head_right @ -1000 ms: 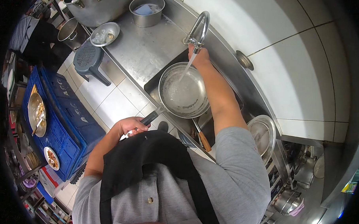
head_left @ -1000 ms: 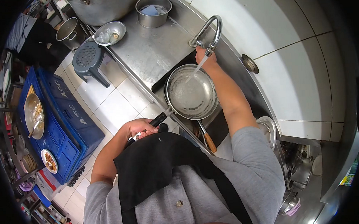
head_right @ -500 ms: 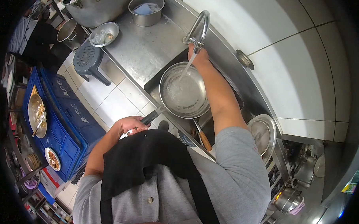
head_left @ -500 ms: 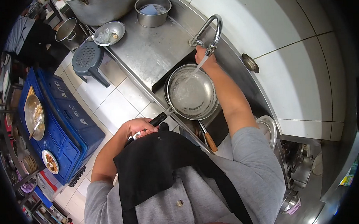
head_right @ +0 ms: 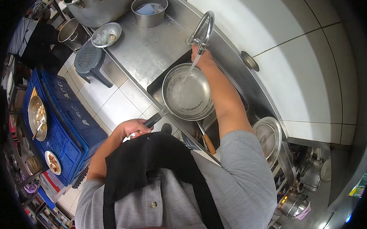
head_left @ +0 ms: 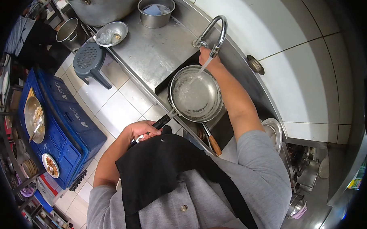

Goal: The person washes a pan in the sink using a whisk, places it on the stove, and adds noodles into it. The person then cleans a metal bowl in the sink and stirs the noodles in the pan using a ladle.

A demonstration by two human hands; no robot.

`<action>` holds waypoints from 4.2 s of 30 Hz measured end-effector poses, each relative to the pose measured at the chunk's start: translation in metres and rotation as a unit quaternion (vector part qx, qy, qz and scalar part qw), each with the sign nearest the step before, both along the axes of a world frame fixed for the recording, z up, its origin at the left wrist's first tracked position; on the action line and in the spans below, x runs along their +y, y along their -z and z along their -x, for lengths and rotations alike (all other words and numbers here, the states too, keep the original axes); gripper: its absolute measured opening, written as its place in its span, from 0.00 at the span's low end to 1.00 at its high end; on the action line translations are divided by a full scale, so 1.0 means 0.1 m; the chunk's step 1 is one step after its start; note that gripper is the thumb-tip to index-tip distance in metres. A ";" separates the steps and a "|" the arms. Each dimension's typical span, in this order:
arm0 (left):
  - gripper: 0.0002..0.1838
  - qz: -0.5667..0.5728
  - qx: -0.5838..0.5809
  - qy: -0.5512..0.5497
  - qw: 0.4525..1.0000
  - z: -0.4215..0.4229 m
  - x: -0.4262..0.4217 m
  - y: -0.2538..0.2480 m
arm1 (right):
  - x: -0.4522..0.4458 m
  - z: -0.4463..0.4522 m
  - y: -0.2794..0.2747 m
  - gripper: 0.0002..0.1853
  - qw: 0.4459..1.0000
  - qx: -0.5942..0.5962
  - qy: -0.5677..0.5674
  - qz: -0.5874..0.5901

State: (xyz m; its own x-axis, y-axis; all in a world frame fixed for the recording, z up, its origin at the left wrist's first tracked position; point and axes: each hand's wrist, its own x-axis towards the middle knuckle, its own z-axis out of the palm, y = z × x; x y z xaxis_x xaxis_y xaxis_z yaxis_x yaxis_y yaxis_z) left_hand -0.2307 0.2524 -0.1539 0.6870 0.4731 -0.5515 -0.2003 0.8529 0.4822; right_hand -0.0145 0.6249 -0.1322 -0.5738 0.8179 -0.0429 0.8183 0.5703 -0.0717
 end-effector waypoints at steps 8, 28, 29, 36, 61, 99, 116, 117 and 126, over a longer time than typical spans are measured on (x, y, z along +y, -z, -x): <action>0.10 0.003 -0.018 0.003 1.000 -0.01 0.00 0.02 | -0.06 0.02 -0.14 0.18 0.999 -0.015 0.011 0.036; 0.10 0.000 -0.013 -0.010 1.000 -0.04 -0.03 0.01 | 0.00 0.04 -0.05 0.17 0.997 -0.066 0.026 0.019; 0.10 0.008 -0.017 -0.010 1.000 -0.04 -0.03 0.02 | 0.01 0.03 -0.03 0.17 0.997 -0.069 0.024 0.019; 0.10 -0.010 -0.029 -0.014 0.999 -0.04 -0.05 0.09 | -0.12 0.00 -0.07 0.14 0.999 -0.014 -0.002 -0.039; 0.09 0.039 0.004 0.078 0.996 0.20 0.27 -0.20 | -4.15 -1.08 -0.21 0.09 0.828 0.387 0.404 0.039; 0.10 0.086 -0.318 0.220 0.918 -4.58 -1.82 -2.75 | -11.64 -2.69 2.42 0.17 0.343 0.395 0.823 0.221; 0.03 0.053 -0.217 0.304 0.926 -6.86 -2.35 -1.31 | -11.78 -3.59 1.46 0.13 0.295 0.390 0.871 0.050; 0.03 0.054 -0.216 0.303 0.926 -6.92 -2.35 -1.20 | -11.75 -3.64 1.35 0.13 0.295 0.386 0.873 0.046; 0.01 0.056 -0.164 0.275 0.946 -7.33 -2.34 -0.52 | -11.70 -4.22 1.34 0.13 0.288 0.396 0.862 0.129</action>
